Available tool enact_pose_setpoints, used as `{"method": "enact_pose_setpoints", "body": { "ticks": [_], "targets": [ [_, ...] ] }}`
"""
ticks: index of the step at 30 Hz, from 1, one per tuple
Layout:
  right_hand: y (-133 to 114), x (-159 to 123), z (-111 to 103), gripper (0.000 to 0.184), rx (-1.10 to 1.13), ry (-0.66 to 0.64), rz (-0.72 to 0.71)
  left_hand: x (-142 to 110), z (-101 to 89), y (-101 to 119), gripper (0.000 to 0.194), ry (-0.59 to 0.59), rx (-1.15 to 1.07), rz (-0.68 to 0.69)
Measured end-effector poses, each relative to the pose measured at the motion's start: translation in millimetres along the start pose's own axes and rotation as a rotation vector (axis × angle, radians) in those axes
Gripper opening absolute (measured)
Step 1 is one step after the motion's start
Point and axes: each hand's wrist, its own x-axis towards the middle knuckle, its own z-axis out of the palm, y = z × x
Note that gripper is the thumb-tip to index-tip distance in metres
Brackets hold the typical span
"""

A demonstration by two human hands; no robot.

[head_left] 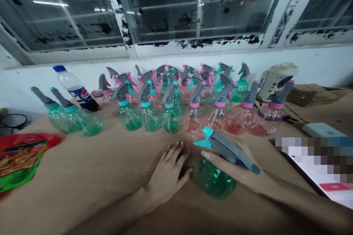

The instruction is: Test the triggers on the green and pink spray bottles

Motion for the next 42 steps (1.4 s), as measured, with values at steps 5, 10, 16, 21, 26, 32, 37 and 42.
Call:
{"method": "enact_pose_setpoints", "body": {
  "ticks": [5, 10, 16, 21, 26, 32, 37, 42],
  "targets": [
    [-1.3, 0.6, 0.2, 0.008, 0.011, -0.004, -0.002, -0.8, -0.2, -0.2, 0.043, 0.03, -0.036, -0.001],
    [-4.8, -0.3, 1.1, 0.008, -0.03, 0.048, -0.047, -2.1, -2.1, 0.7, 0.034, 0.091, -0.162, 0.03],
    [-17.7, -0.7, 12.7, 0.011, -0.054, 0.066, -0.109, -12.8, -21.9, 9.8, 0.027, 0.176, -0.421, 0.047],
    [-25.9, 5.2, 32.3, 0.013, 0.013, 0.001, -0.136, -37.7, -42.7, 14.6, 0.049, 0.137, -0.422, 0.012],
    [-27.7, 14.6, 59.0, 0.032, 0.137, -0.052, -0.08, -65.2, -59.7, 17.8, 0.07, 0.143, -0.232, -0.118],
    [-41.1, 36.4, 108.3, 0.037, 0.204, -0.051, -0.13, -91.6, -61.8, 8.1, 0.072, 0.269, -0.107, -0.263],
    [-55.1, 66.3, 157.7, 0.036, 0.206, -0.055, -0.167, -116.1, -54.4, -24.5, 0.065, 0.282, -0.069, -0.479],
    [-59.0, 93.1, 175.8, 0.049, 0.125, -0.165, -0.298, -132.4, -52.1, -71.9, 0.062, 0.41, -0.097, -0.607]
  ]
}}
